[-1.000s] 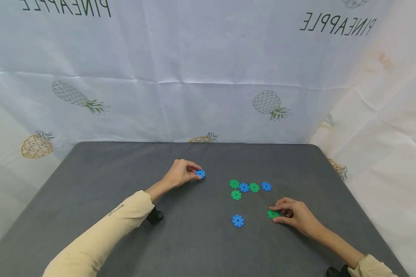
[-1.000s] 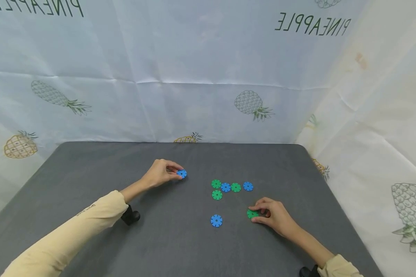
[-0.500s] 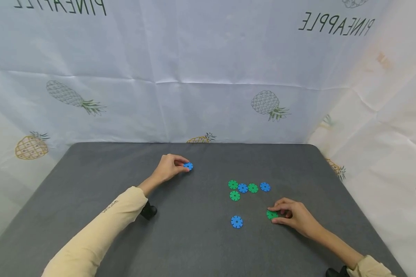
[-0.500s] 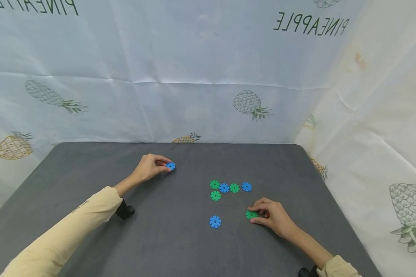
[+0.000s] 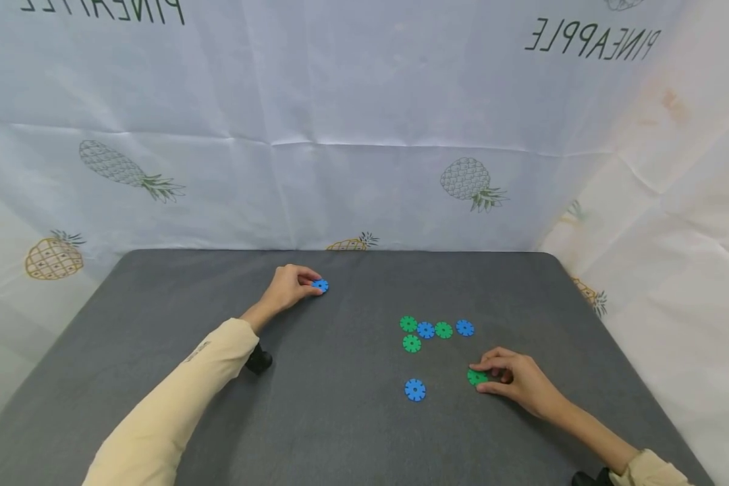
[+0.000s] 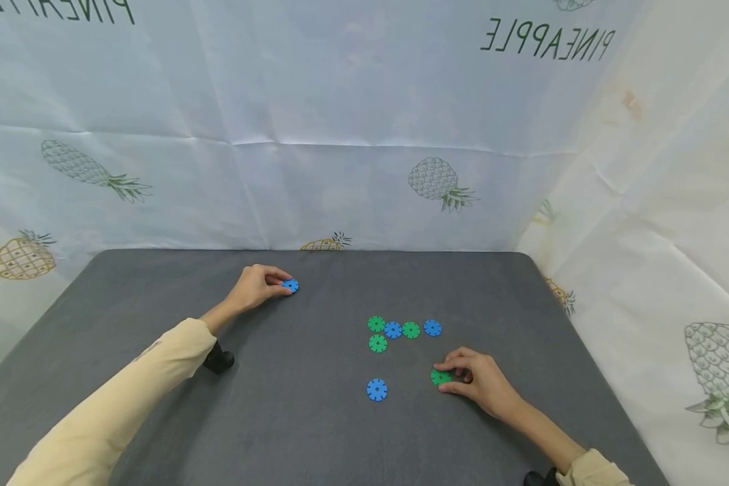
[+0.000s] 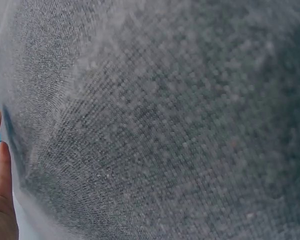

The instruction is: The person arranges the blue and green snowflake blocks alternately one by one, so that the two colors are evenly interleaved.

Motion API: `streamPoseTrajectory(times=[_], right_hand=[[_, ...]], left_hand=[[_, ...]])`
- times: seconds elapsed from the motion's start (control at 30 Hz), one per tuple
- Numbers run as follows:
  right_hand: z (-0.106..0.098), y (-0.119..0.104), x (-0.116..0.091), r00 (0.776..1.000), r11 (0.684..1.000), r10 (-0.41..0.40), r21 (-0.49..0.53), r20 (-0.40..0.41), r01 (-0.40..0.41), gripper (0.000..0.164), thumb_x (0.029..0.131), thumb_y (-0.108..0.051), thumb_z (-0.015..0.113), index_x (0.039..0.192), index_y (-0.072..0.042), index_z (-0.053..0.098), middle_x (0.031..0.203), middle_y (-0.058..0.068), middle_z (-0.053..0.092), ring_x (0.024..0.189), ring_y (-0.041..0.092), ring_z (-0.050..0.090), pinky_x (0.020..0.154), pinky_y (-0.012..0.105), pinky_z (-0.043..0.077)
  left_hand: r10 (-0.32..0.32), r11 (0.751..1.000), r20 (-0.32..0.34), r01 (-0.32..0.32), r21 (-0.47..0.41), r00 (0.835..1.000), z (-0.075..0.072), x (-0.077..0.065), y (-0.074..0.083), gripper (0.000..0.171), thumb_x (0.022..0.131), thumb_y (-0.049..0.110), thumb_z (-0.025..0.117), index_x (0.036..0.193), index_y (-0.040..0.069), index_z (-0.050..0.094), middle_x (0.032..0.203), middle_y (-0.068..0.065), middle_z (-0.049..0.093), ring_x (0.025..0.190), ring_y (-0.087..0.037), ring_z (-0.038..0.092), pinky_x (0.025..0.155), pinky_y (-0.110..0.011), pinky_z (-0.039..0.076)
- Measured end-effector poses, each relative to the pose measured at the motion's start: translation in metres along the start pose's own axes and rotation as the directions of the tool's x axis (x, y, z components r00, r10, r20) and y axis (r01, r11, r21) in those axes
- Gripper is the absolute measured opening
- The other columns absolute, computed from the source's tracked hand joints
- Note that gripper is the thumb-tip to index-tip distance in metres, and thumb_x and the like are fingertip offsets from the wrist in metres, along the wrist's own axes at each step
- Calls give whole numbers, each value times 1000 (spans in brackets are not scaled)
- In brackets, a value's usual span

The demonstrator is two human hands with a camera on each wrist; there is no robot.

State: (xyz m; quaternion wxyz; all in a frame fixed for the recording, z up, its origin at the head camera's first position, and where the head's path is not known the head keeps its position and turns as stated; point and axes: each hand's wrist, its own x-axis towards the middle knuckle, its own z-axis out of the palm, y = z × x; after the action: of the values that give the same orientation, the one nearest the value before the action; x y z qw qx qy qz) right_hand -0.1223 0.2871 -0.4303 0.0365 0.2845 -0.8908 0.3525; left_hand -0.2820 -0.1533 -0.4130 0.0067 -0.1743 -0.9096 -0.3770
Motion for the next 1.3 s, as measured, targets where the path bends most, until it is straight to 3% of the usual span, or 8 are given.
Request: streamPoseTrajectory(times=[0.5, 0.7, 0.8, 1.3], right_hand=[[1, -1, -2, 999, 999, -12, -30, -30, 11, 28, 73, -9, 81, 100, -3, 75, 94, 0, 63, 67, -2, 49, 54, 21, 45], [3, 1, -2, 999, 999, -29, -21, -39, 28, 29, 73, -8, 81, 101, -4, 75, 94, -2, 63, 68, -1, 50, 55, 21, 46], [4, 1, -1, 999, 999, -37, -17, -36, 36, 29, 74, -8, 81, 102, -4, 75, 94, -2, 63, 70, 0, 51, 55, 21, 46], [3, 2, 0, 998, 999, -19, -49, -58, 16, 31, 71, -10, 83, 101, -8, 74, 92, -4, 64, 70, 3, 51, 54, 21, 45]], left_hand=[[-34, 993, 19, 32, 112, 999, 2, 6, -2, 33, 79, 17, 80, 106, 0, 74, 104, -17, 67, 93, -29, 62, 79, -41, 52], [-65, 994, 27, 62, 92, 998, -5, 2, -6, 36, 78, 20, 82, 108, 2, 74, 114, -21, 65, 102, -32, 62, 85, -45, 51], [-51, 996, 39, 48, 81, 998, -7, 1, -6, 35, 78, 20, 81, 108, 1, 74, 116, -22, 64, 103, -34, 62, 86, -46, 50], [-57, 992, 96, 45, 121, 994, -10, 8, -1, 28, 80, 14, 80, 103, -1, 75, 106, -17, 69, 98, -31, 63, 84, -42, 51]])
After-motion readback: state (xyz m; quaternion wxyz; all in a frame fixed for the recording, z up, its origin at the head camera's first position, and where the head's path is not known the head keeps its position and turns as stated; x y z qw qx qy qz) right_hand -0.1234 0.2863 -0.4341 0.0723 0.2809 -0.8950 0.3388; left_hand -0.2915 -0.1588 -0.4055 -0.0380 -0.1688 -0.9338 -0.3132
